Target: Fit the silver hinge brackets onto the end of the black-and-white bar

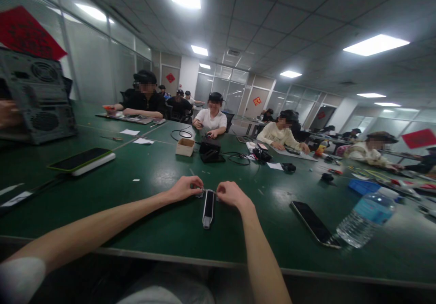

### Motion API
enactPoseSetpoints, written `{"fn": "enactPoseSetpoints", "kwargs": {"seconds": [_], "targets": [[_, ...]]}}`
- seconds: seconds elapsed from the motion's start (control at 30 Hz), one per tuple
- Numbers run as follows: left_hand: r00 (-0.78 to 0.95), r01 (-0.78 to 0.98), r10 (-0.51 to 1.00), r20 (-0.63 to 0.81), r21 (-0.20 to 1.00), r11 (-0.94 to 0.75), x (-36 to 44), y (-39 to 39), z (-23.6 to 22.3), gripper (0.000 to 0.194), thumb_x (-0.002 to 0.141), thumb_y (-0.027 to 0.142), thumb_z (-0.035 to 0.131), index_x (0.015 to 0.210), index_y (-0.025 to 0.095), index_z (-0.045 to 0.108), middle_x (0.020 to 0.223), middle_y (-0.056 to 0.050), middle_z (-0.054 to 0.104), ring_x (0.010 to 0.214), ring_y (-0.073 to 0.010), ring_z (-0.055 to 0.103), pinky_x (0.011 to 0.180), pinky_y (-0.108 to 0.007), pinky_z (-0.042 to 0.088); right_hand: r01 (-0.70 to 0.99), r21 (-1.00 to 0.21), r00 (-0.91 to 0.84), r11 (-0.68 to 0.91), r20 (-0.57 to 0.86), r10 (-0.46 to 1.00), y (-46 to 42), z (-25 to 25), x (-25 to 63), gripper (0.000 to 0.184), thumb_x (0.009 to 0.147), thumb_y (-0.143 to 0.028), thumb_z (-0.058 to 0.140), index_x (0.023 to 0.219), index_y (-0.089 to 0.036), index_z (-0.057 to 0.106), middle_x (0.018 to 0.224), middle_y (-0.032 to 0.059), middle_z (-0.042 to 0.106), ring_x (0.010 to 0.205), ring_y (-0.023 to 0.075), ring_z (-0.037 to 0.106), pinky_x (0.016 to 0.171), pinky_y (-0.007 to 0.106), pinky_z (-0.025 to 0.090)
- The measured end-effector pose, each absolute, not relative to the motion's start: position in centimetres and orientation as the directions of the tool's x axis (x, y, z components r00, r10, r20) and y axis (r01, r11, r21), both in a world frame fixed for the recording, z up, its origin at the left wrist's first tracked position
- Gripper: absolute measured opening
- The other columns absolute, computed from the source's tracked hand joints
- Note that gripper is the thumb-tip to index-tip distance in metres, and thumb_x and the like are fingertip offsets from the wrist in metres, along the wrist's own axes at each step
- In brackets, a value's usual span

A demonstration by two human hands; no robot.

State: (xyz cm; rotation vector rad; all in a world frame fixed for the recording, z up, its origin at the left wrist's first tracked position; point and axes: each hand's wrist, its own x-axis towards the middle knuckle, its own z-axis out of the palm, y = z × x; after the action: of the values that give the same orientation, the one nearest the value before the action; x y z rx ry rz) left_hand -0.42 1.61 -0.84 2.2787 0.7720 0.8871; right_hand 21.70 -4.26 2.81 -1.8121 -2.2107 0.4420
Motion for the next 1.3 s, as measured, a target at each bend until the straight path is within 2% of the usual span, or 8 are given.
{"fn": "enactPoseSetpoints", "kwargs": {"seconds": [0.17, 0.37, 0.5, 0.67, 0.87, 1.07, 1.3], "targets": [[0.613, 0.27, 0.673, 0.415, 0.69, -0.671, -0.5, 1.3, -0.5, 0.011, 0.077, 0.018, 0.066, 0.087, 0.017, 0.063, 0.087, -0.001, 0.072, 0.083, -0.0149, 0.067, 0.077, -0.024, 0.049, 0.904, -0.386, -0.2, 0.186, 0.004, 0.98, -4.3, 2.9, 21.8, 0.017, 0.077, -0.021, 0.054, 0.085, -0.017, 0.068, 0.082, 0.0033, 0.069, 0.072, 0.0132, 0.06, 0.06, 0.021, 0.041], [0.606, 0.376, 0.695, 0.387, 0.631, -0.679, -0.3, 1.8, -0.9, 0.022, 0.075, 0.025, 0.068, 0.094, 0.017, 0.061, 0.09, -0.001, 0.071, 0.075, -0.0158, 0.065, 0.068, -0.025, 0.047, 0.903, -0.384, -0.204, 0.192, 0.01, 0.979, -4.1, 2.6, 21.9, 0.017, 0.078, -0.023, 0.054, 0.086, -0.017, 0.068, 0.084, 0.0035, 0.069, 0.073, 0.0137, 0.061, 0.062, 0.021, 0.042], [0.622, 0.381, 0.684, 0.382, 0.615, -0.69, -0.2, 2.2, -1.4, 0.018, 0.076, 0.025, 0.066, 0.092, 0.018, 0.061, 0.083, 0.001, 0.071, 0.073, -0.0148, 0.063, 0.069, -0.024, 0.045, 0.906, -0.383, -0.196, 0.182, 0.004, 0.981, -4.2, 2.6, 21.9, 0.017, 0.078, -0.023, 0.055, 0.087, -0.017, 0.068, 0.084, 0.0032, 0.069, 0.073, 0.013, 0.06, 0.061, 0.021, 0.042], [0.623, 0.346, 0.661, 0.418, 0.61, -0.712, -0.3, 2.3, -1.6, 0.018, 0.075, 0.024, 0.067, 0.092, 0.018, 0.062, 0.085, 0.0, 0.07, 0.072, -0.014, 0.062, 0.068, -0.024, 0.046, 0.907, -0.374, -0.203, 0.192, 0.01, 0.979, -4.1, 2.7, 21.9, 0.017, 0.078, -0.024, 0.055, 0.085, -0.017, 0.068, 0.084, 0.0037, 0.069, 0.073, 0.0133, 0.06, 0.061, 0.021, 0.041], [0.613, 0.285, 0.651, 0.449, 0.642, -0.711, -0.3, 2.7, -2.1, 0.015, 0.077, 0.023, 0.065, 0.092, 0.019, 0.062, 0.088, 0.001, 0.071, 0.08, -0.0144, 0.065, 0.074, -0.024, 0.046, 0.906, -0.369, -0.212, 0.206, 0.027, 0.977, -3.9, 2.4, 22.1, 0.017, 0.077, -0.023, 0.055, 0.085, -0.017, 0.068, 0.081, 0.0033, 0.069, 0.071, 0.0134, 0.06, 0.061, 0.021, 0.041], [0.614, 0.36, 0.674, 0.411, 0.614, -0.702, -0.1, 2.8, -2.2, 0.017, 0.078, 0.027, 0.065, 0.092, 0.018, 0.061, 0.084, 0.0, 0.071, 0.074, -0.0152, 0.064, 0.069, -0.025, 0.046, 0.91, -0.361, -0.209, 0.204, 0.025, 0.978, -4.0, 2.5, 22.0, 0.016, 0.077, -0.025, 0.056, 0.085, -0.018, 0.068, 0.082, 0.0029, 0.069, 0.072, 0.0132, 0.06, 0.062, 0.021, 0.042], [0.619, 0.34, 0.653, 0.436, 0.601, -0.723, -0.2, 2.3, -1.7, 0.019, 0.074, 0.02, 0.066, 0.092, 0.018, 0.062, 0.087, 0.001, 0.069, 0.074, -0.0136, 0.062, 0.069, -0.023, 0.046, 0.911, -0.36, -0.212, 0.203, 0.016, 0.977, -4.0, 2.6, 22.0, 0.016, 0.078, -0.024, 0.055, 0.085, -0.017, 0.068, 0.081, 0.0024, 0.068, 0.071, 0.0126, 0.06, 0.061, 0.021, 0.042]]}}
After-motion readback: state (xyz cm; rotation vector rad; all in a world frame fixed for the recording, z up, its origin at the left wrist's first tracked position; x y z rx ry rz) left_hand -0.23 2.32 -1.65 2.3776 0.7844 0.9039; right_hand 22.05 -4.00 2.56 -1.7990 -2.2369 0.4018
